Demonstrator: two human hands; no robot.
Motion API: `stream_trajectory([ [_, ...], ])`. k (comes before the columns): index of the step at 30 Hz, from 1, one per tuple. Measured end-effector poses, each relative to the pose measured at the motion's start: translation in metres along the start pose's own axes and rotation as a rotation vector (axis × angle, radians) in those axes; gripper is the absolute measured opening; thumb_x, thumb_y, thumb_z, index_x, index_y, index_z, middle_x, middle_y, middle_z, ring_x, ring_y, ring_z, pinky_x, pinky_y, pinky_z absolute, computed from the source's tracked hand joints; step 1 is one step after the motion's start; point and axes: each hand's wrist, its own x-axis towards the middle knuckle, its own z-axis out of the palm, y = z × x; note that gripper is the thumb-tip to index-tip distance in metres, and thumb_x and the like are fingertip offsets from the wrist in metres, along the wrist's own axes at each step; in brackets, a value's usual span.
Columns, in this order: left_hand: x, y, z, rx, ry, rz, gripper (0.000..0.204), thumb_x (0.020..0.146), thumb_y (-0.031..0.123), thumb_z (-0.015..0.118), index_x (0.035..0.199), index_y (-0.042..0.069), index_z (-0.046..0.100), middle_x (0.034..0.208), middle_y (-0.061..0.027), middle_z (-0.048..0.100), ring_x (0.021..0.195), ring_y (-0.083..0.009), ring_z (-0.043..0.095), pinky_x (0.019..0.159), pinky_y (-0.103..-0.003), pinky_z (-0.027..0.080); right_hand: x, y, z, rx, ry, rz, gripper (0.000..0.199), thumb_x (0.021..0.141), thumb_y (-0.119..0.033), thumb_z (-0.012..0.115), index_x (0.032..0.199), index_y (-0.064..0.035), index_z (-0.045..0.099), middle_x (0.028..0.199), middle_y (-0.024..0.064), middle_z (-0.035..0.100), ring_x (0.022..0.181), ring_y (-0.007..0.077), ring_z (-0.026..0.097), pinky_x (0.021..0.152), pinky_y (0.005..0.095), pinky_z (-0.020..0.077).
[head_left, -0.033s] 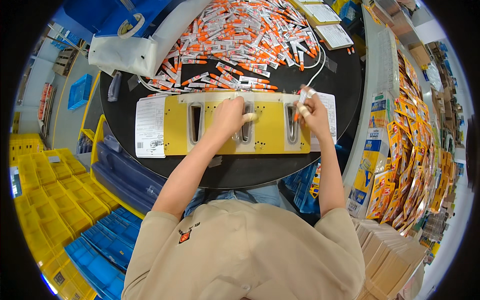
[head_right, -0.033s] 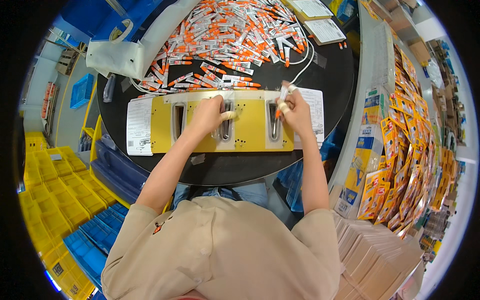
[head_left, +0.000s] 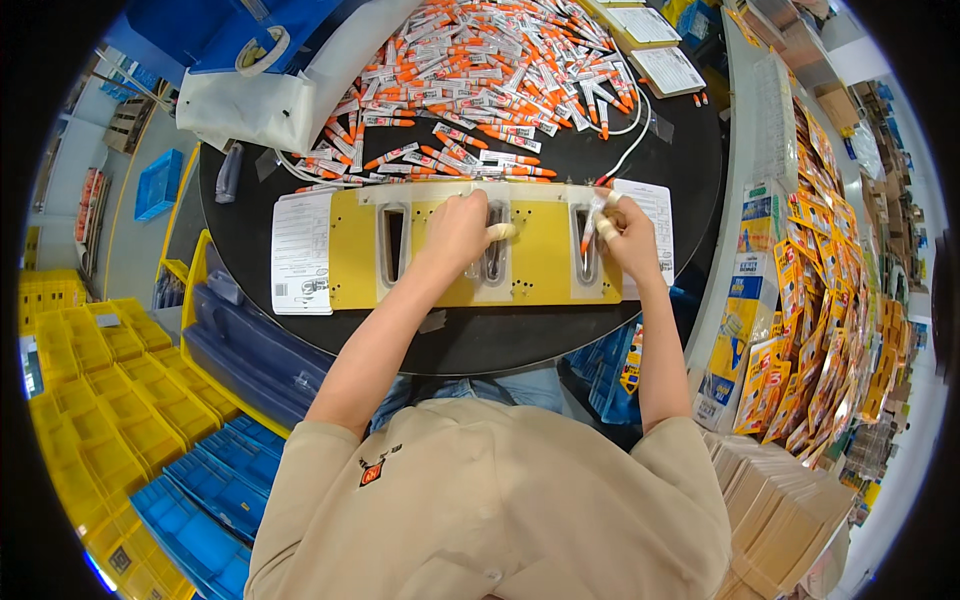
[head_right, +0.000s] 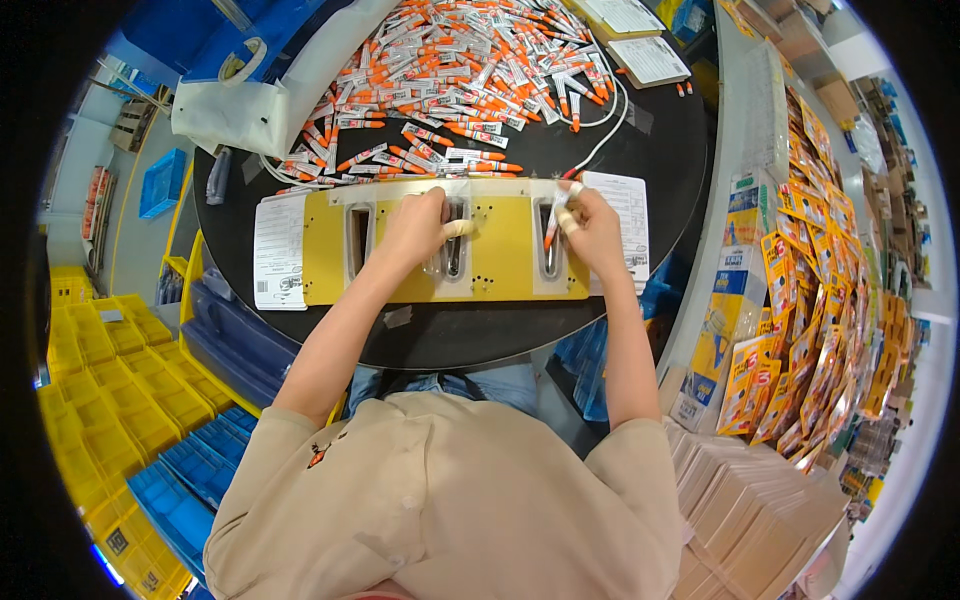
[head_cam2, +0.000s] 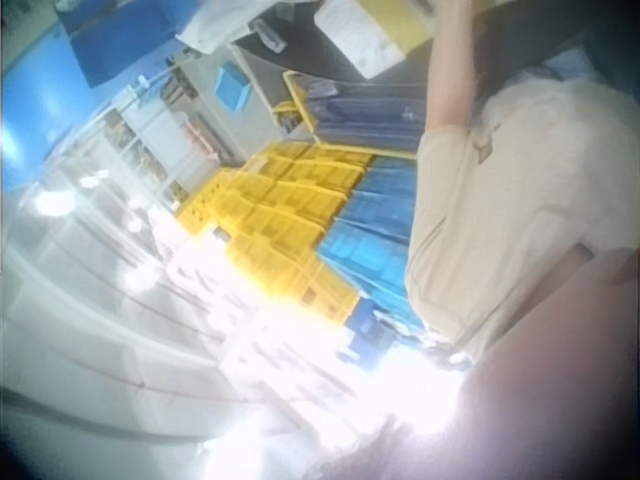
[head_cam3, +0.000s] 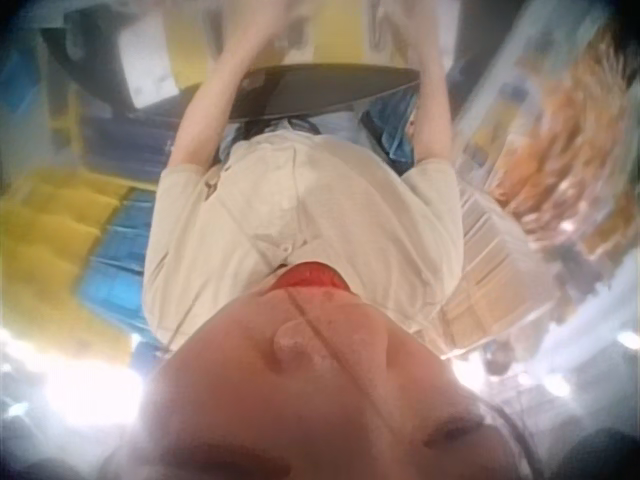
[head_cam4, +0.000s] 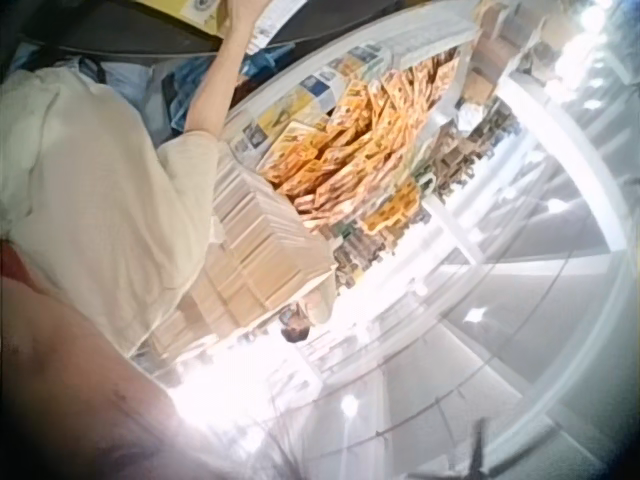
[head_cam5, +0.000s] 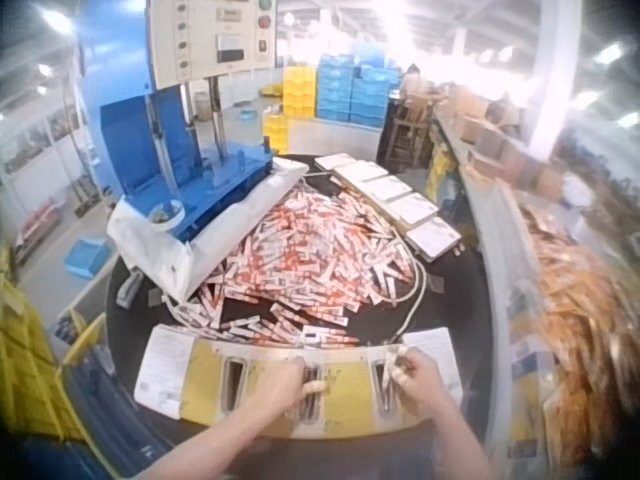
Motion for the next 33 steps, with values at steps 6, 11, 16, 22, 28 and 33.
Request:
stream_trajectory([
  [6, -0.027, -0.031, -0.018, -0.281, 0.019, -0.026, 0.036, 0.081, 0.029, 0.074, 0.086, -0.002, 0.057, 0.068, -0.0136, 0.063, 0.065, -0.0254, 0.065, 0.061, -0.038, 0.05, -0.008, -0.015, -0.001, -0.18, 0.079, -0.207, 0.022, 0.083, -0.002, 0.067, 0.104, -0.0038, 0.07, 0.113, 0.0053, 0.062, 0.068, 0.0093, 0.055, 0.064, 0.0225, 0.0464],
  [11, -0.045, -0.071, -0.038, -0.561, 0.029, -0.015, 0.016, 0.082, 0.014, 0.066, 0.084, -0.001, 0.059, 0.071, -0.0108, 0.066, 0.06, -0.0188, 0.065, 0.061, -0.033, 0.05, 0.071, -0.034, 0.059, -0.189, 0.182, -0.356, 0.017, 0.084, -0.012, 0.067, 0.098, -0.0028, 0.071, 0.097, 0.0124, 0.064, 0.079, 0.0275, 0.064, 0.073, 0.0334, 0.0509],
  [16, -0.037, -0.091, -0.054, -0.111, 0.055, -0.027, 0.029, 0.079, 0.027, 0.073, 0.082, 0.001, 0.061, 0.074, -0.0136, 0.066, 0.07, -0.0297, 0.064, 0.063, -0.039, 0.049, 0.135, -0.055, 0.092, -0.714, -0.039, -0.322, 0.022, 0.082, -0.013, 0.067, 0.098, -0.0009, 0.058, 0.103, 0.0219, 0.059, 0.097, 0.0375, 0.06, 0.083, 0.0447, 0.0496],
  [22, -0.042, -0.099, -0.075, 0.093, 0.033, -0.169, 0.048, 0.072, 0.045, 0.078, 0.087, 0.004, 0.057, 0.071, -0.0119, 0.062, 0.072, -0.0325, 0.063, 0.063, -0.042, 0.047, 0.079, -0.069, 0.078, -0.227, -0.107, -0.637, 0.018, 0.082, -0.001, 0.062, 0.1, -0.0015, 0.06, 0.1, 0.0151, 0.063, 0.089, 0.0332, 0.062, 0.079, 0.0423, 0.0492],
  [28, -0.043, -0.108, -0.081, 0.11, 0.165, -0.178, 0.046, 0.075, 0.044, 0.075, 0.094, 0.006, 0.058, 0.072, -0.0107, 0.062, 0.074, -0.0324, 0.063, 0.067, -0.042, 0.048, 0.0, -0.051, 0.073, -0.653, -0.313, -1.002, 0.039, 0.085, -0.013, 0.062, 0.124, -0.0111, 0.06, 0.131, 0.0071, 0.057, 0.13, 0.0293, 0.044, 0.109, 0.0429, 0.0346],
  [33, 0.036, -0.129, -0.075, 0.056, 0.476, 0.094, 0.038, 0.077, 0.035, 0.074, 0.102, 0.007, 0.066, 0.08, -0.0117, 0.067, 0.08, -0.0319, 0.064, 0.074, -0.042, 0.05, -0.012, -0.053, 0.061, -0.589, -0.264, -0.808, 0.046, 0.09, -0.02, 0.056, 0.135, -0.0128, 0.051, 0.142, 0.0068, 0.048, 0.14, 0.0296, 0.03, 0.116, 0.0498, 0.0173],
])
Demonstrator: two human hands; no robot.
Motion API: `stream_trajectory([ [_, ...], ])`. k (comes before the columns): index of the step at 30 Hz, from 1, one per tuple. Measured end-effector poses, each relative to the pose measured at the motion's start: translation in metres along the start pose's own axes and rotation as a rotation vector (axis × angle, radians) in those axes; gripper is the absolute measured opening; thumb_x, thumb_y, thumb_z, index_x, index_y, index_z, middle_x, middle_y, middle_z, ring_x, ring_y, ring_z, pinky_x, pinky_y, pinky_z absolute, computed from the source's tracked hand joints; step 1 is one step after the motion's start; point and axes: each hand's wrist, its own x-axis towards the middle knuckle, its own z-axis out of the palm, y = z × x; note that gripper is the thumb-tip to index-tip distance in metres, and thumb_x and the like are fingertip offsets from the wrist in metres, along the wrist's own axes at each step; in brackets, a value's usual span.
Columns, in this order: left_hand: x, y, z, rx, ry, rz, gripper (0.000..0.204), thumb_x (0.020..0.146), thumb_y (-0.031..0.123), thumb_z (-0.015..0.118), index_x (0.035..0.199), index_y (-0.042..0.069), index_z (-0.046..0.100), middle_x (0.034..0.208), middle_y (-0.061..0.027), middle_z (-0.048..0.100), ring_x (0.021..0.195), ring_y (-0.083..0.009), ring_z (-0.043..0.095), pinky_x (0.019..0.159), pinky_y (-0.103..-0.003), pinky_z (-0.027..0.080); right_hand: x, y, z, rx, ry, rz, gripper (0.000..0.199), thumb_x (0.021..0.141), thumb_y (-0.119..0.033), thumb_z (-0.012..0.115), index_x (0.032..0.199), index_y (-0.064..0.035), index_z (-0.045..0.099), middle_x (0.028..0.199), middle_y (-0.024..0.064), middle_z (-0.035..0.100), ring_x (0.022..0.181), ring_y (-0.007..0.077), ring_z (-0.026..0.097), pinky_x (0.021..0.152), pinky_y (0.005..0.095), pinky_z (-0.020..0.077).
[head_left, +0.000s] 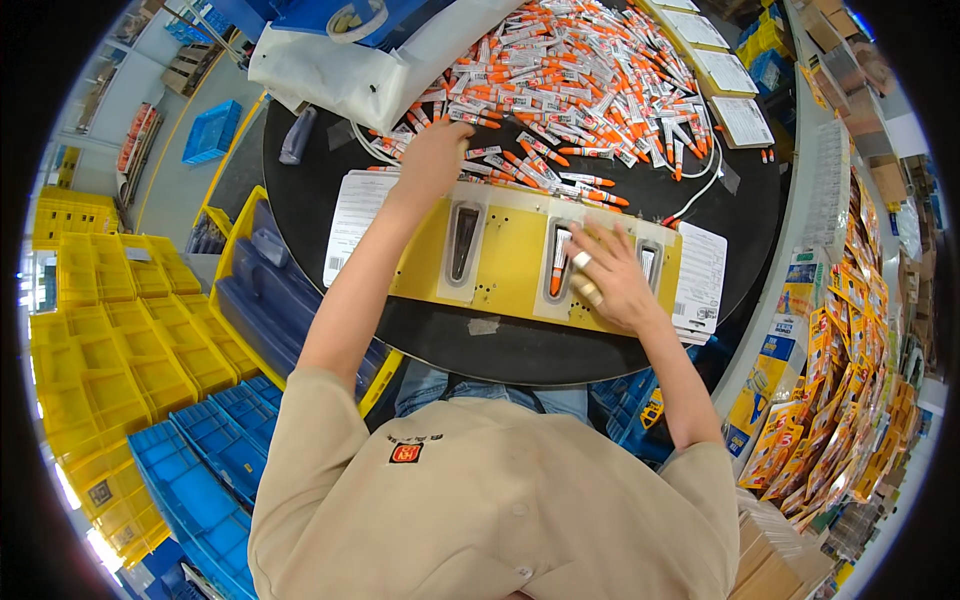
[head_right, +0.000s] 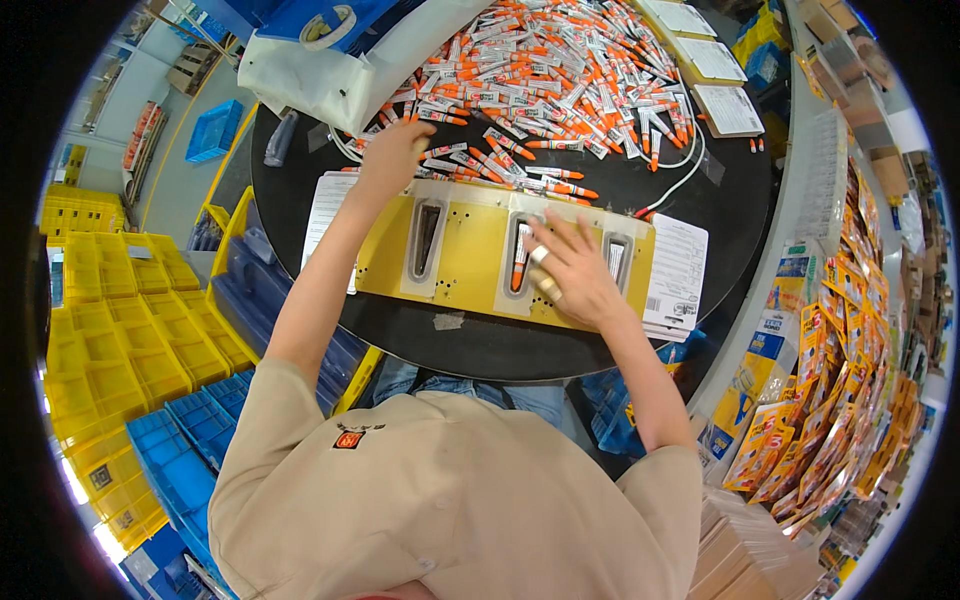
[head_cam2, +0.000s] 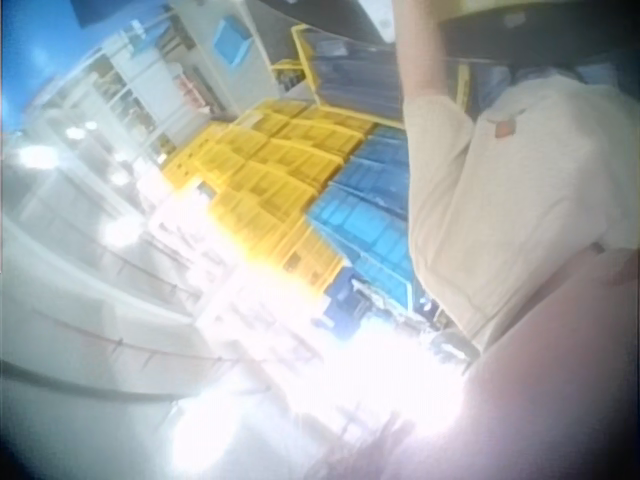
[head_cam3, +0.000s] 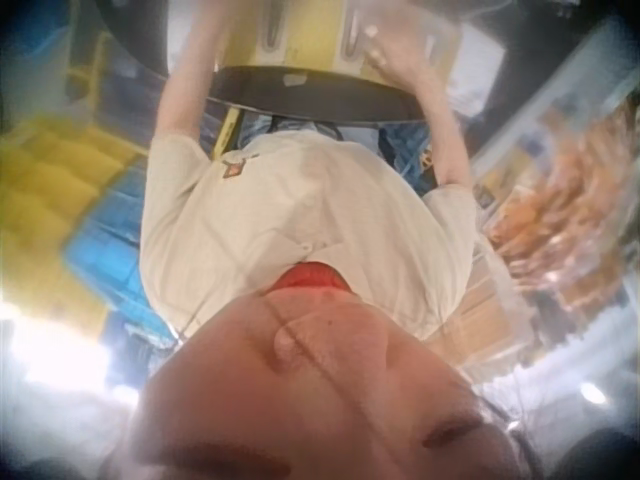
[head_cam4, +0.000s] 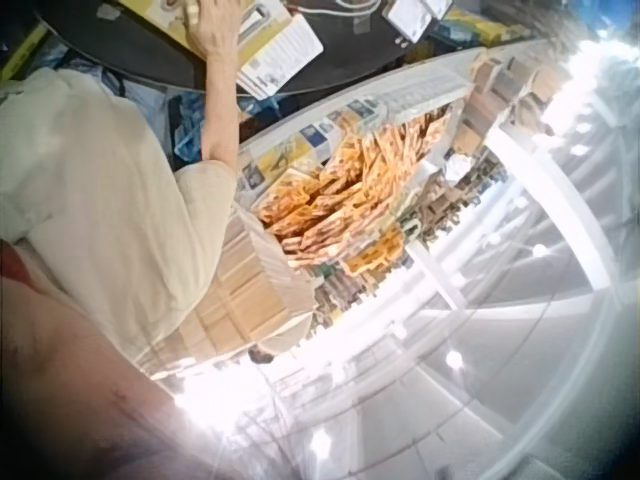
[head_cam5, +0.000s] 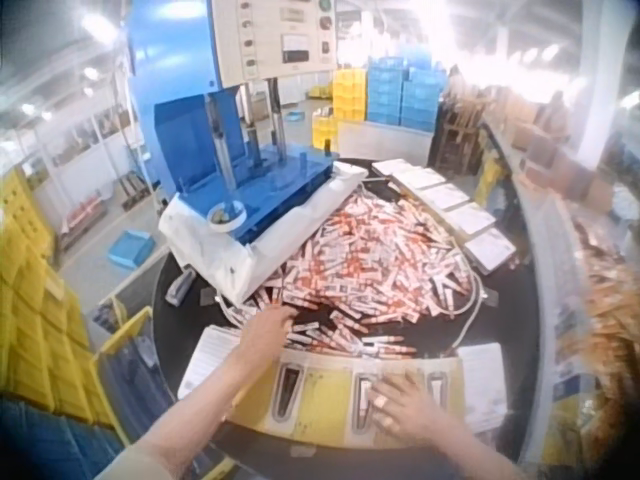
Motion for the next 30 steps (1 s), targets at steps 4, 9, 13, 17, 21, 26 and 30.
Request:
stream_trajectory([
  [4, 0.05, -0.014, 0.035, 0.129, -0.469, -0.072, 0.027, 0.076, 0.028, 0.073, 0.094, 0.008, 0.071, 0.09, -0.0138, 0.069, 0.082, -0.0309, 0.065, 0.074, -0.041, 0.051, -0.032, 0.044, -0.021, 0.033, 0.447, 0.371, 0.038, 0.085, -0.015, 0.062, 0.122, -0.0054, 0.06, 0.134, 0.016, 0.052, 0.129, 0.0363, 0.044, 0.109, 0.0467, 0.0305],
  [9, 0.046, -0.005, 0.013, -0.023, -0.129, 0.022, 0.029, 0.085, 0.034, 0.066, 0.091, 0.006, 0.071, 0.082, -0.0123, 0.069, 0.075, -0.0265, 0.065, 0.07, -0.039, 0.05, -0.116, 0.116, -0.014, -0.37, 0.15, 1.395, 0.067, 0.091, -0.046, 0.055, 0.139, -0.0021, 0.041, 0.147, 0.0204, 0.037, 0.137, 0.0372, 0.031, 0.109, 0.0545, 0.0253],
  [13, -0.014, 0.012, -0.036, -0.625, -0.311, -0.352, 0.025, 0.085, 0.024, 0.065, 0.095, 0.002, 0.067, 0.068, -0.0052, 0.067, 0.058, -0.0134, 0.059, 0.059, -0.03, 0.047, -0.148, 0.138, 0.014, -0.229, 0.375, 1.095, 0.054, 0.094, -0.038, 0.053, 0.137, -0.0057, 0.047, 0.146, 0.0144, 0.041, 0.139, 0.0342, 0.031, 0.111, 0.055, 0.0239],
  [17, -0.08, 0.036, -0.033, -0.31, -0.371, -0.46, 0.023, 0.083, 0.023, 0.066, 0.094, 0.003, 0.065, 0.072, -0.0099, 0.067, 0.063, -0.0231, 0.064, 0.06, -0.036, 0.048, -0.145, 0.135, 0.023, -0.275, 0.629, 0.837, 0.039, 0.093, -0.024, 0.058, 0.128, -0.006, 0.057, 0.133, 0.0116, 0.056, 0.129, 0.0317, 0.042, 0.106, 0.0448, 0.0326],
  [21, -0.099, 0.041, -0.026, -0.132, -0.308, -0.404, 0.043, 0.082, 0.02, 0.066, 0.121, 0.006, 0.052, 0.074, -0.0131, 0.066, 0.07, -0.0297, 0.065, 0.067, -0.04, 0.05, -0.136, 0.102, -0.011, -0.34, 0.773, 0.805, 0.032, 0.09, -0.02, 0.064, 0.117, -0.0026, 0.063, 0.111, 0.0137, 0.062, 0.094, 0.0304, 0.055, 0.085, 0.0371, 0.0442],
  [26, -0.103, -0.031, -0.08, 0.197, -0.038, -0.431, 0.071, 0.078, 0.043, 0.073, 0.125, -0.003, 0.045, 0.128, -0.0241, 0.049, 0.093, -0.0398, 0.064, 0.08, -0.044, 0.052, -0.099, 0.007, -0.066, -0.098, 0.892, 0.892, 0.028, 0.091, -0.019, 0.062, 0.107, 0.0032, 0.062, 0.087, 0.0209, 0.059, 0.083, 0.0301, 0.058, 0.072, 0.0401, 0.0455],
  [30, -0.101, -0.071, -0.103, 0.449, -0.403, -0.595, 0.069, 0.075, 0.051, 0.074, 0.113, -0.004, 0.056, 0.127, -0.0231, 0.049, 0.103, -0.0378, 0.062, 0.084, -0.044, 0.052, -0.036, -0.058, -0.031, 0.048, 0.794, 0.676, 0.025, 0.094, -0.017, 0.055, 0.101, 0.0069, 0.058, 0.09, 0.0278, 0.062, 0.081, 0.0411, 0.061, 0.071, 0.0448, 0.0466],
])
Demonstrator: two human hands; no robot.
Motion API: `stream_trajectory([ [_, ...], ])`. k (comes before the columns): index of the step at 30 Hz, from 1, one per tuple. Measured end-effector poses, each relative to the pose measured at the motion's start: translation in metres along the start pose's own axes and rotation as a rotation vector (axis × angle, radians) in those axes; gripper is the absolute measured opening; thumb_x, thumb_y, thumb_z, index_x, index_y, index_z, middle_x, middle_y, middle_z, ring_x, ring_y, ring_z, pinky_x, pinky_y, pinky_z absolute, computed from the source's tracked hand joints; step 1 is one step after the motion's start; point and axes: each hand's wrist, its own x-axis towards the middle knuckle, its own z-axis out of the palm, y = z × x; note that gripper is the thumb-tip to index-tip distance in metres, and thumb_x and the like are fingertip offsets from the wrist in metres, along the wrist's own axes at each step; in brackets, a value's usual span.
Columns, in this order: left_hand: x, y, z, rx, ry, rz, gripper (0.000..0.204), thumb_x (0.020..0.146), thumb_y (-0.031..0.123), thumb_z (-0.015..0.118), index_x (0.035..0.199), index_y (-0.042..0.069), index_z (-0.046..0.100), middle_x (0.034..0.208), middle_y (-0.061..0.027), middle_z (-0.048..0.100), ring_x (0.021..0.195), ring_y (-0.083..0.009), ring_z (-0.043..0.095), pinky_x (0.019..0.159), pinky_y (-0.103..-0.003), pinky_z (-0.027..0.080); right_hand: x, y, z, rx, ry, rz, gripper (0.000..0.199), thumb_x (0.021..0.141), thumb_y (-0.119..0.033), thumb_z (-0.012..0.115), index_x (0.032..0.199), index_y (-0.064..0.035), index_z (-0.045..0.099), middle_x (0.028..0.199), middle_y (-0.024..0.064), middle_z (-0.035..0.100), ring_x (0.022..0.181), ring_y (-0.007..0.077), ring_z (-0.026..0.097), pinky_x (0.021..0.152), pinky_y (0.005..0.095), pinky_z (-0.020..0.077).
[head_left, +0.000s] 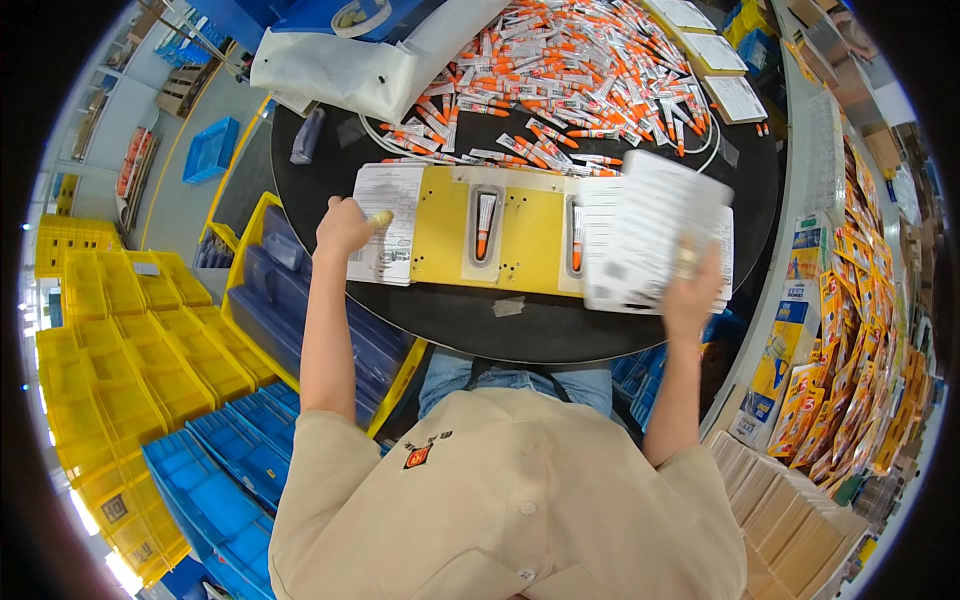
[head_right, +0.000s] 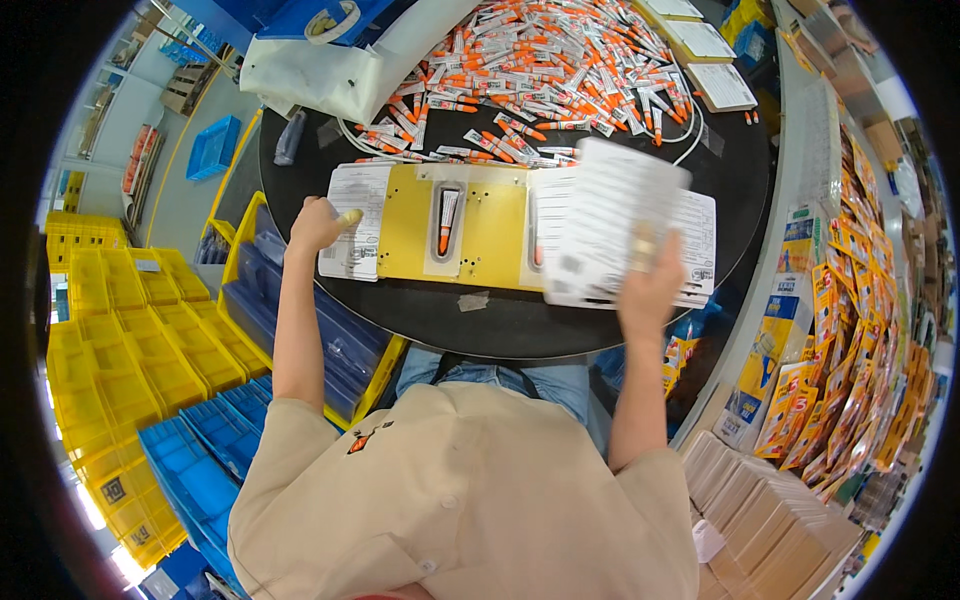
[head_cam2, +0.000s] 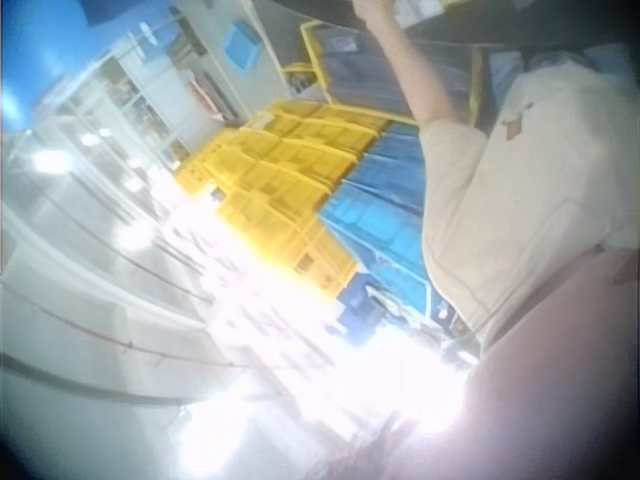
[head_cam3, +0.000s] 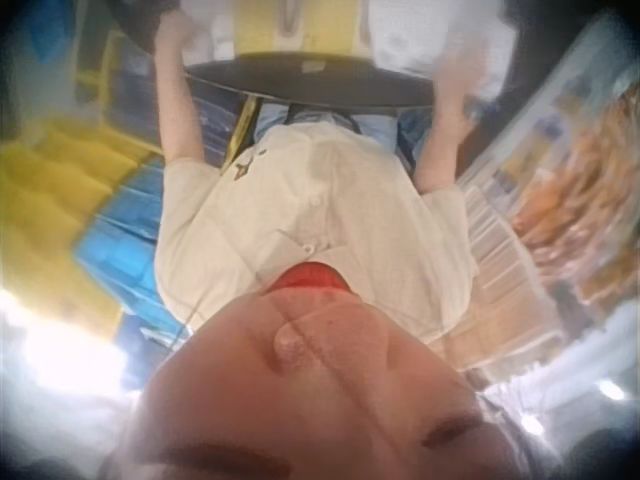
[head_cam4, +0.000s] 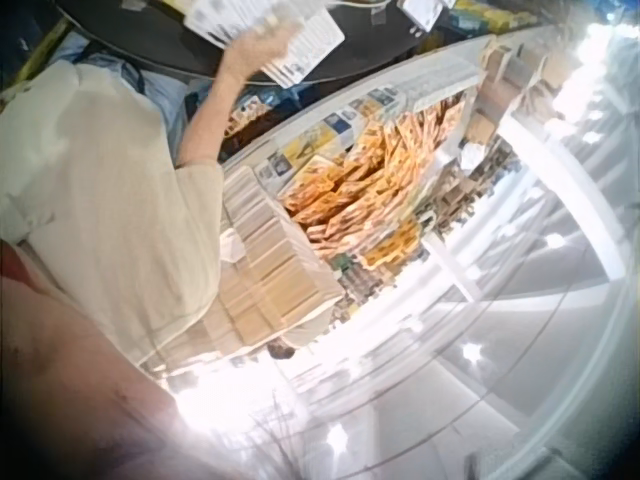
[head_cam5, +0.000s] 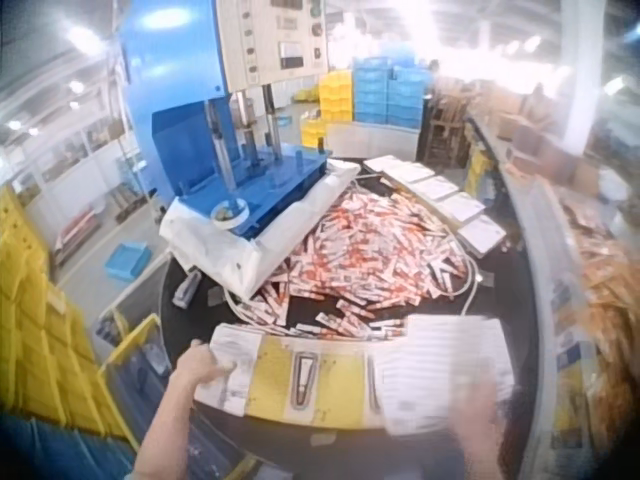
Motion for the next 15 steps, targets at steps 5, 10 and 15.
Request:
stream_trajectory([
  [5, -0.03, -0.004, -0.057, -0.063, 0.248, 0.133, 0.036, 0.079, 0.027, 0.072, 0.101, 0.001, 0.062, 0.081, -0.0167, 0.068, 0.084, -0.0331, 0.068, 0.074, -0.043, 0.052, -0.038, -0.015, 0.085, 0.093, -0.216, 0.238, 0.024, 0.095, -0.017, 0.054, 0.104, 0.0059, 0.054, 0.092, 0.0288, 0.063, 0.083, 0.0448, 0.062, 0.072, 0.0468, 0.0473],
  [10, -0.062, 0.039, -0.048, -0.633, 0.019, 0.317, 0.029, 0.081, 0.017, 0.07, 0.102, -0.001, 0.062, 0.084, -0.0177, 0.067, 0.079, -0.0259, 0.066, 0.072, -0.036, 0.05, -0.042, -0.002, 0.083, 0.34, -0.173, 0.318, 0.037, 0.096, -0.014, 0.052, 0.13, 0.0, 0.049, 0.113, 0.0238, 0.06, 0.103, 0.0395, 0.059, 0.086, 0.0411, 0.0466],
  [15, -0.065, 0.071, 0.004, -0.457, 0.143, 0.285, 0.047, 0.081, 0.02, 0.07, 0.125, 0.009, 0.056, 0.122, -0.0206, 0.056, 0.076, -0.034, 0.064, 0.073, -0.04, 0.052, -0.024, 0.038, 0.022, -0.101, -0.203, 0.267, 0.042, 0.091, -0.005, 0.052, 0.133, -0.0033, 0.051, 0.118, 0.0199, 0.059, 0.11, 0.034, 0.057, 0.092, 0.0369, 0.0454],
])
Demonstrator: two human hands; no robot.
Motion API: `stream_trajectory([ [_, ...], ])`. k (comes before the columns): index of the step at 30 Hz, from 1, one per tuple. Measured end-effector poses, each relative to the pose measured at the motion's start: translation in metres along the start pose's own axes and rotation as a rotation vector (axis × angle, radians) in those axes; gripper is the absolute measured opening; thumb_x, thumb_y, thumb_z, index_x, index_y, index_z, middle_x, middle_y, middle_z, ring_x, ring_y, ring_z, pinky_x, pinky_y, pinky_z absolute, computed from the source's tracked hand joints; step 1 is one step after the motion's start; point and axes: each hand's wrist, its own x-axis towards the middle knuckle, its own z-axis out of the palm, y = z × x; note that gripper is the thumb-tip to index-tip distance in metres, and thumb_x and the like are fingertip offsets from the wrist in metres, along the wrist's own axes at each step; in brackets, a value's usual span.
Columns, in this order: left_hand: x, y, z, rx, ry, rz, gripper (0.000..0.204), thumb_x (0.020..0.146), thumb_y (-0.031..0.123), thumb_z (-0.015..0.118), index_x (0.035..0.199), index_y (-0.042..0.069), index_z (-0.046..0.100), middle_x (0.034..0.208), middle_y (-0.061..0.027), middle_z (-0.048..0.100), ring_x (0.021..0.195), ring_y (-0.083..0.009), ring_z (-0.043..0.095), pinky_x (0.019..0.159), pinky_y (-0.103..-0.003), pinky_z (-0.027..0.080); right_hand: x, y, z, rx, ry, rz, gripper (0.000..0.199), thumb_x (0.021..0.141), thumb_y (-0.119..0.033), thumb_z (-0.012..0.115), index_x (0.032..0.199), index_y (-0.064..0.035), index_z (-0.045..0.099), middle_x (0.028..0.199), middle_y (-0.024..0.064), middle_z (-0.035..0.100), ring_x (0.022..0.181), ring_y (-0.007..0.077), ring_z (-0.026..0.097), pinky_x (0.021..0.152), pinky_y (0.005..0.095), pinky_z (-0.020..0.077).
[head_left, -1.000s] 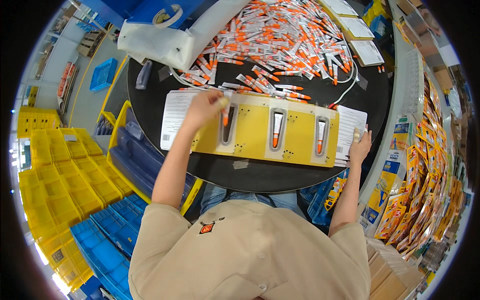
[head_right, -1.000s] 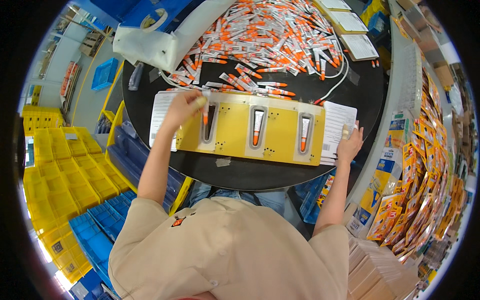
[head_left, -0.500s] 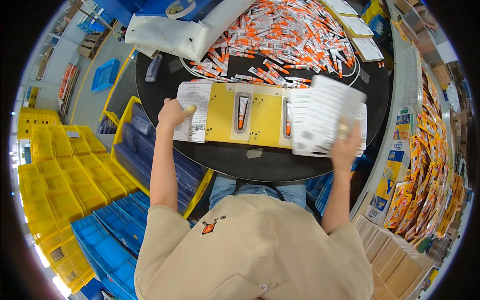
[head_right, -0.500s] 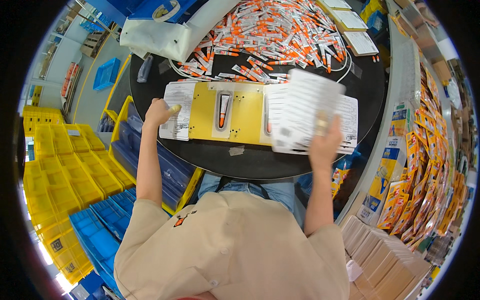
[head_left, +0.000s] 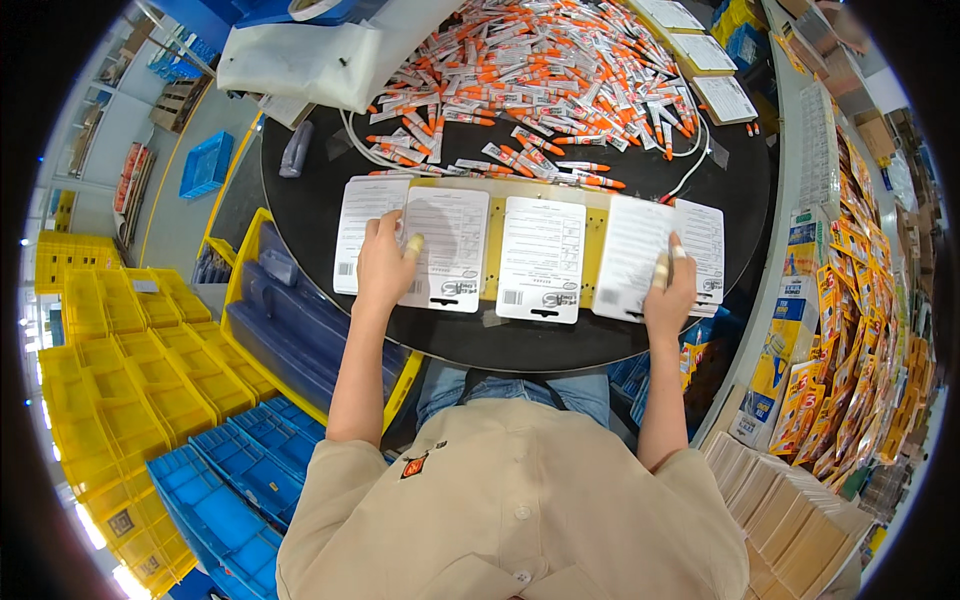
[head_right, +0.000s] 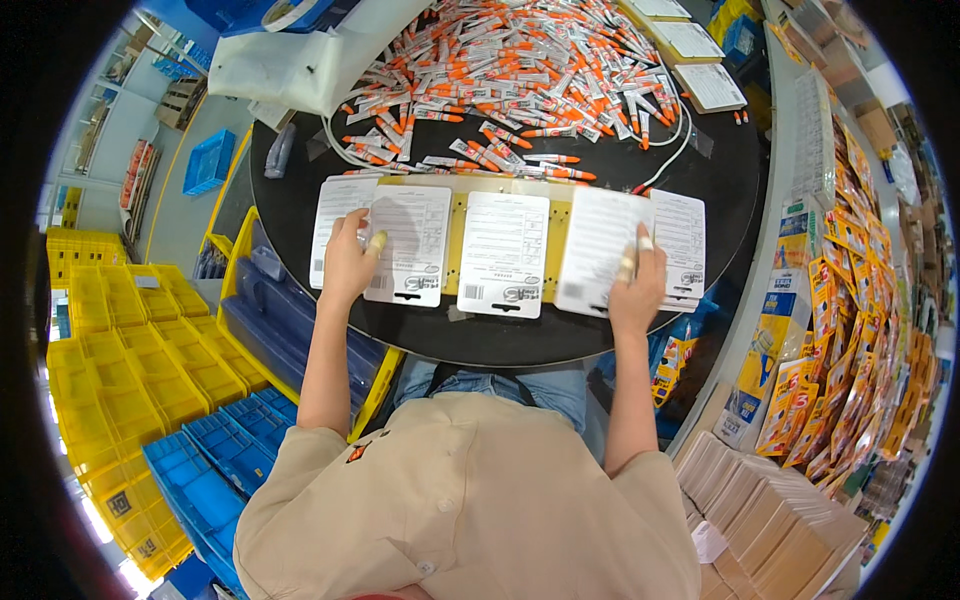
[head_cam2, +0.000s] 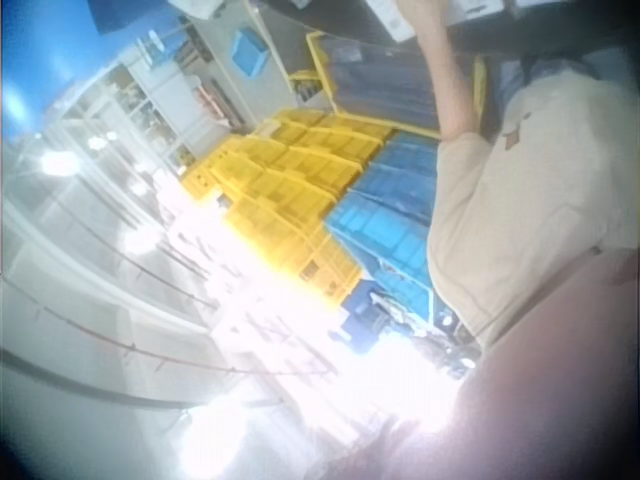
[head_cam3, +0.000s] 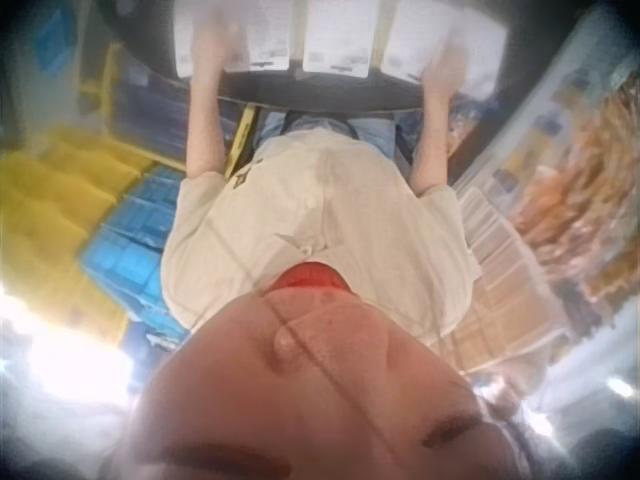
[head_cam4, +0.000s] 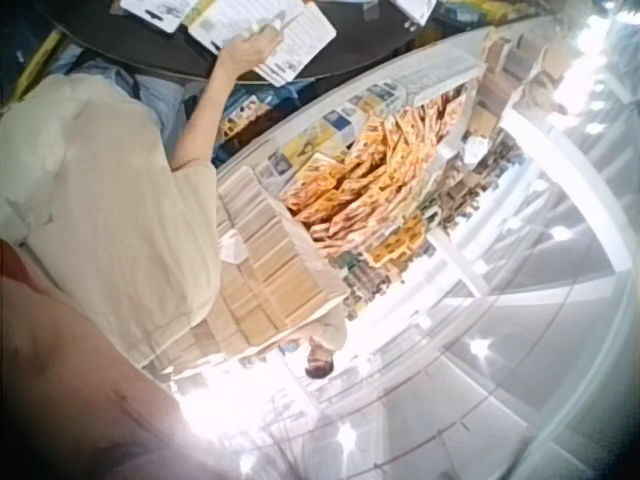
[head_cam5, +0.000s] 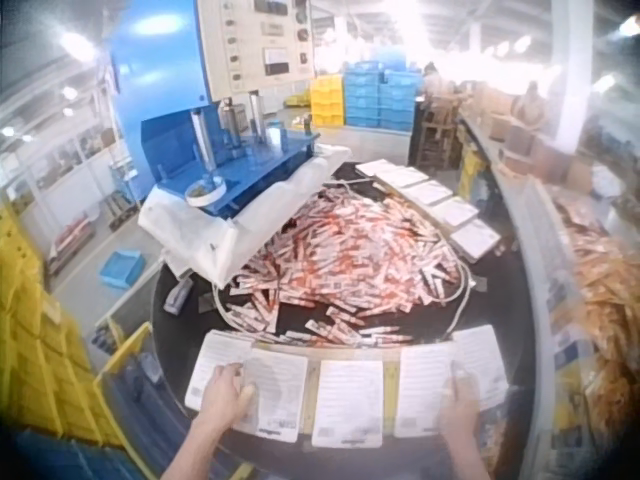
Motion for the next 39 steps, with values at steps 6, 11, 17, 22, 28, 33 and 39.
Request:
stream_trajectory([
  [6, -0.005, 0.027, 0.025, 0.36, -0.269, 0.247, 0.074, 0.081, 0.043, 0.068, 0.146, 0.026, 0.037, 0.152, -0.0238, 0.025, 0.083, -0.0362, 0.068, 0.068, -0.039, 0.055, 0.003, 0.03, 0.021, -0.561, -0.058, -0.3, 0.05, 0.086, -0.014, 0.059, 0.135, -0.0053, 0.05, 0.146, 0.023, 0.032, 0.138, 0.0411, 0.025, 0.107, 0.0644, 0.0189],
  [11, -0.002, 0.024, 0.03, 0.369, -0.286, 0.151, 0.074, 0.08, 0.041, 0.068, 0.146, 0.031, 0.036, 0.152, -0.0269, 0.021, 0.089, -0.0395, 0.066, 0.073, -0.042, 0.056, 0.115, 0.168, -0.007, -0.369, 0.041, 0.202, 0.053, 0.092, -0.035, 0.051, 0.134, -0.0027, 0.046, 0.135, 0.0263, 0.047, 0.125, 0.042, 0.045, 0.101, 0.0503, 0.0379],
  [17, 0.001, 0.021, 0.023, 0.002, 0.141, 0.223, 0.045, 0.087, 0.018, 0.058, 0.131, 0.016, 0.051, 0.13, -0.0227, 0.05, 0.08, -0.034, 0.068, 0.069, -0.039, 0.054, 0.163, 0.353, -0.018, -0.502, 0.038, 0.498, 0.047, 0.089, -0.037, 0.049, 0.102, 0.0042, 0.067, 0.107, 0.0269, 0.065, 0.102, 0.0437, 0.061, 0.086, 0.0517, 0.0491],
  [22, -0.027, -0.037, -0.006, -0.356, 0.632, -0.134, 0.021, 0.089, 0.005, 0.052, 0.107, 0.005, 0.062, 0.078, -0.0137, 0.065, 0.069, -0.0278, 0.065, 0.067, -0.034, 0.05, 0.086, 0.308, -0.023, -0.385, 0.225, 0.544, 0.053, 0.099, -0.034, 0.034, 0.103, 0.0108, 0.063, 0.1, 0.0353, 0.062, 0.096, 0.0492, 0.06, 0.078, 0.054, 0.0489],
  [28, -0.106, -0.151, 0.032, -0.197, 0.419, -0.751, 0.017, 0.091, 0.016, 0.054, 0.102, 0.004, 0.058, 0.089, -0.0232, 0.064, 0.087, -0.0408, 0.064, 0.076, -0.047, 0.05, -0.079, 0.145, 0.001, 0.384, 0.211, 0.686, 0.053, 0.099, -0.035, 0.044, 0.12, 0.0127, 0.053, 0.095, 0.027, 0.066, 0.092, 0.0443, 0.064, 0.076, 0.0476, 0.0526],
  [33, -0.111, -0.2, 0.057, 0.132, 0.33, -0.975, 0.024, 0.089, 0.018, 0.058, 0.109, 0.006, 0.053, 0.104, -0.0237, 0.057, 0.097, -0.0425, 0.06, 0.083, -0.048, 0.049, -0.114, 0.023, -0.058, 0.457, -0.745, 0.824, 0.039, 0.098, -0.035, 0.052, 0.105, 0.0031, 0.061, 0.069, 0.0105, 0.063, 0.057, 0.0204, 0.063, 0.053, 0.0316, 0.0523],
  [39, -0.096, -0.246, 0.0, 0.093, 0.28, -0.978, 0.029, 0.086, 0.025, 0.062, 0.107, 0.006, 0.059, 0.105, -0.0222, 0.063, 0.101, -0.0396, 0.061, 0.085, -0.047, 0.049, -0.004, 0.078, -0.097, -0.077, 0.267, 0.079, 0.032, 0.101, -0.022, 0.043, 0.112, 0.0022, 0.06, 0.102, 0.0164, 0.063, 0.092, 0.0233, 0.062, 0.079, 0.0343, 0.0525],
])
